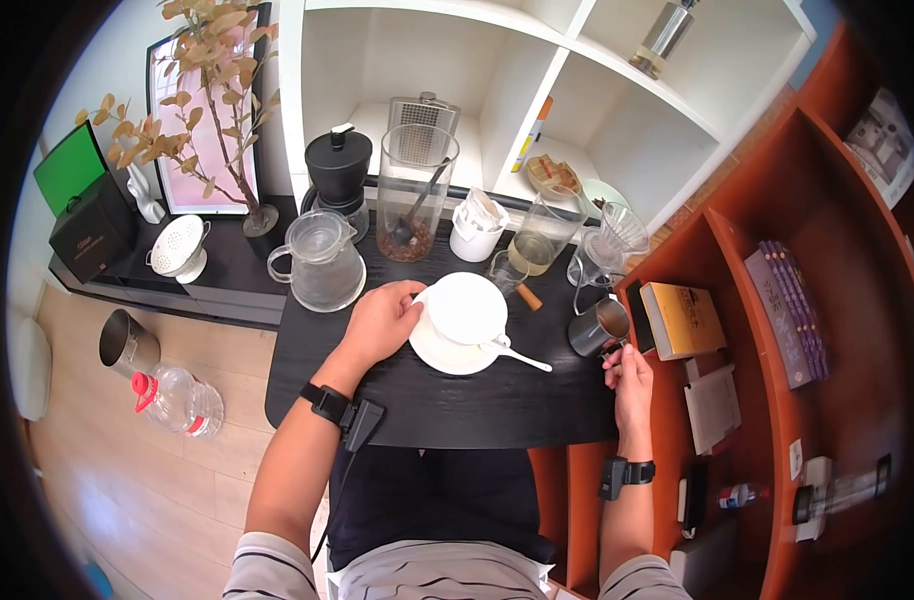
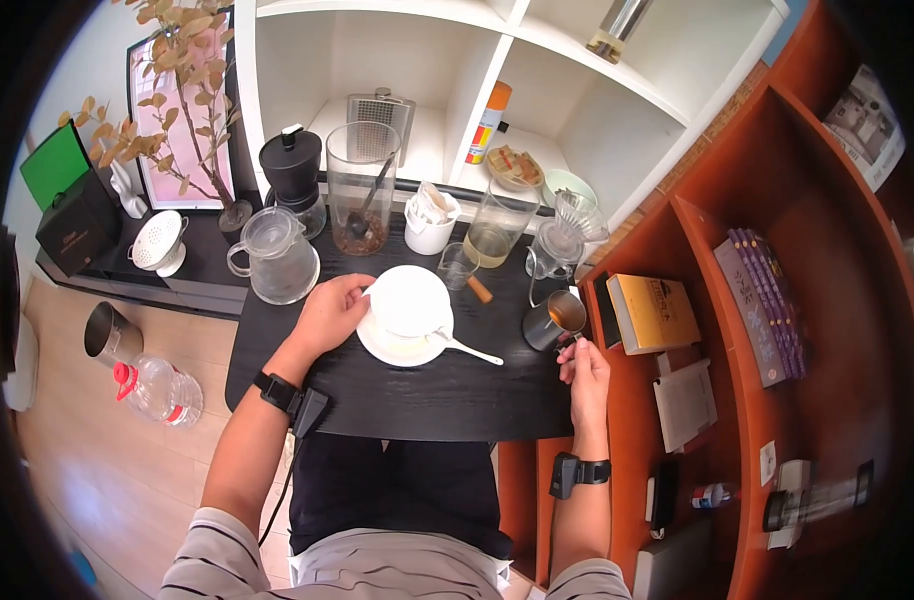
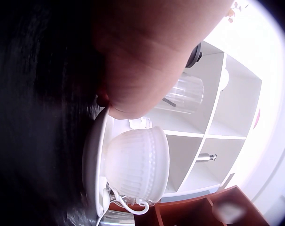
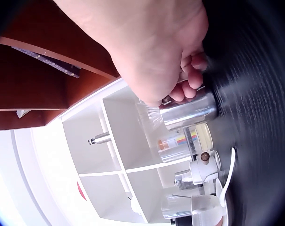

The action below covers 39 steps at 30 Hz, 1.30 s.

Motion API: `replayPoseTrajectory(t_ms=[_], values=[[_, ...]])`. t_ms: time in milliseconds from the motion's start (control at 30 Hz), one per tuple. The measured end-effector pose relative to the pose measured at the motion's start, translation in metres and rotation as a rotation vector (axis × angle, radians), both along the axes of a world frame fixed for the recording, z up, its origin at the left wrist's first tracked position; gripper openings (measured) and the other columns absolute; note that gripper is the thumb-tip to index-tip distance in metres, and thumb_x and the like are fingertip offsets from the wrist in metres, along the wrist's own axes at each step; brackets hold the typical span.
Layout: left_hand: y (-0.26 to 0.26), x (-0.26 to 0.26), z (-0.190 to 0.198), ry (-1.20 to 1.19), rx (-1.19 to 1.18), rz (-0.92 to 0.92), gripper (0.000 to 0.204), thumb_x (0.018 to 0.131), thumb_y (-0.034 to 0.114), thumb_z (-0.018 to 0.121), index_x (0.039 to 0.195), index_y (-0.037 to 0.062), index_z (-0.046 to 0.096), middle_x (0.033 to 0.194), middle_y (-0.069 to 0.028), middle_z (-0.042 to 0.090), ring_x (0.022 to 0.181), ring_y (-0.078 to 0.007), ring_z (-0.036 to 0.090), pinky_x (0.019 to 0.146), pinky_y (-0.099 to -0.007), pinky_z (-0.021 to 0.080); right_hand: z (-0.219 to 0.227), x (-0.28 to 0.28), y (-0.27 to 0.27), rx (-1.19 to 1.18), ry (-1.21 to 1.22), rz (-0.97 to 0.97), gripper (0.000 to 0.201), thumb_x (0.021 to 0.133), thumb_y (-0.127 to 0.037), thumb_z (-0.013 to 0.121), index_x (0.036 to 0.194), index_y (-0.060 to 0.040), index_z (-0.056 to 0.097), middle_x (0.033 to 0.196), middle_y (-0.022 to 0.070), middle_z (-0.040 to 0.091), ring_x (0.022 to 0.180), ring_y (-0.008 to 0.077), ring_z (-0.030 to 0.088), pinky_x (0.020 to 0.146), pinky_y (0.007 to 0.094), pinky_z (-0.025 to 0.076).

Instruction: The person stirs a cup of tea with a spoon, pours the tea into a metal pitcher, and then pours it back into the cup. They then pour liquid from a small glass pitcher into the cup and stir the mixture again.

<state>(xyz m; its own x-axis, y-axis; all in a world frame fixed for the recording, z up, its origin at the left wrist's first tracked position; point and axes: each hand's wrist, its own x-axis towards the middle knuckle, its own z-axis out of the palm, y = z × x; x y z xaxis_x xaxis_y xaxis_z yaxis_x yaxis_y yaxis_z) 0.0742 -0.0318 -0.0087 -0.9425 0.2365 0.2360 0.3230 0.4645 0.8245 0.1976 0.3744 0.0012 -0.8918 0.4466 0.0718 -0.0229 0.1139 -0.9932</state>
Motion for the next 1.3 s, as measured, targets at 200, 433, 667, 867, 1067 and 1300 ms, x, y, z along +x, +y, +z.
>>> replayPoseTrajectory(t_ms=[200, 433, 667, 867, 1067, 1300], values=[[0.0, 0.001, 0.002, 0.01, -0.008, 0.009, 0.029, 0.092, 0.013, 0.07, 0.119, 0.0049, 0.076, 0.09, -0.0135, 0.074, 0.079, -0.0302, 0.071, 0.075, -0.0418, 0.056, -0.006, 0.002, 0.001, -0.048, 0.075, 0.155, 0.038, 0.117, -0.029, 0.05, 0.083, -0.0109, 0.052, 0.074, -0.0025, 0.048, 0.067, 0.0094, 0.044, 0.062, 0.0259, 0.038], [-0.001, 0.001, 0.004, 0.001, -0.024, 0.005, 0.029, 0.092, 0.013, 0.07, 0.119, 0.0056, 0.077, 0.088, -0.0125, 0.073, 0.078, -0.03, 0.07, 0.074, -0.0425, 0.055, 0.007, 0.009, -0.007, -0.022, 0.11, 0.135, 0.04, 0.117, -0.026, 0.05, 0.079, -0.0138, 0.042, 0.071, -0.0048, 0.034, 0.065, 0.0088, 0.034, 0.06, 0.0278, 0.032], [0.0, 0.001, 0.002, 0.002, -0.024, 0.009, 0.029, 0.092, 0.013, 0.07, 0.12, 0.0058, 0.077, 0.085, -0.0121, 0.072, 0.078, -0.0302, 0.07, 0.074, -0.0429, 0.056, 0.041, 0.009, -0.025, -0.028, 0.125, 0.157, 0.039, 0.116, -0.026, 0.053, 0.08, -0.0121, 0.048, 0.071, -0.0058, 0.034, 0.065, 0.0077, 0.033, 0.061, 0.0267, 0.032], [-0.001, 0.0, 0.002, 0.002, -0.03, 0.007, 0.029, 0.092, 0.014, 0.07, 0.119, 0.006, 0.077, 0.084, -0.012, 0.073, 0.079, -0.031, 0.071, 0.075, -0.0433, 0.056, 0.067, 0.008, -0.031, 0.033, 0.113, 0.155, 0.043, 0.115, -0.027, 0.055, 0.075, -0.0123, 0.045, 0.069, -0.0058, 0.036, 0.063, 0.0066, 0.032, 0.059, 0.0264, 0.031], [-0.001, -0.004, -0.006, 0.05, -0.032, 0.004, 0.028, 0.095, 0.012, 0.072, 0.121, 0.0034, 0.076, 0.08, -0.0095, 0.071, 0.069, -0.0202, 0.066, 0.067, -0.035, 0.053, 0.087, 0.004, -0.027, 0.109, 0.039, 0.203, 0.042, 0.114, -0.028, 0.057, 0.075, -0.0153, 0.046, 0.068, -0.0075, 0.036, 0.062, 0.0057, 0.033, 0.058, 0.0262, 0.028], [-0.001, -0.002, -0.004, 0.052, -0.021, 0.002, 0.027, 0.094, 0.012, 0.072, 0.12, 0.004, 0.076, 0.081, -0.0109, 0.071, 0.07, -0.0207, 0.066, 0.068, -0.0357, 0.053, 0.116, -0.004, -0.027, 0.214, 0.026, 0.22, 0.042, 0.113, -0.029, 0.059, 0.074, -0.0158, 0.05, 0.065, -0.0079, 0.039, 0.06, 0.0051, 0.032, 0.057, 0.0262, 0.027]])
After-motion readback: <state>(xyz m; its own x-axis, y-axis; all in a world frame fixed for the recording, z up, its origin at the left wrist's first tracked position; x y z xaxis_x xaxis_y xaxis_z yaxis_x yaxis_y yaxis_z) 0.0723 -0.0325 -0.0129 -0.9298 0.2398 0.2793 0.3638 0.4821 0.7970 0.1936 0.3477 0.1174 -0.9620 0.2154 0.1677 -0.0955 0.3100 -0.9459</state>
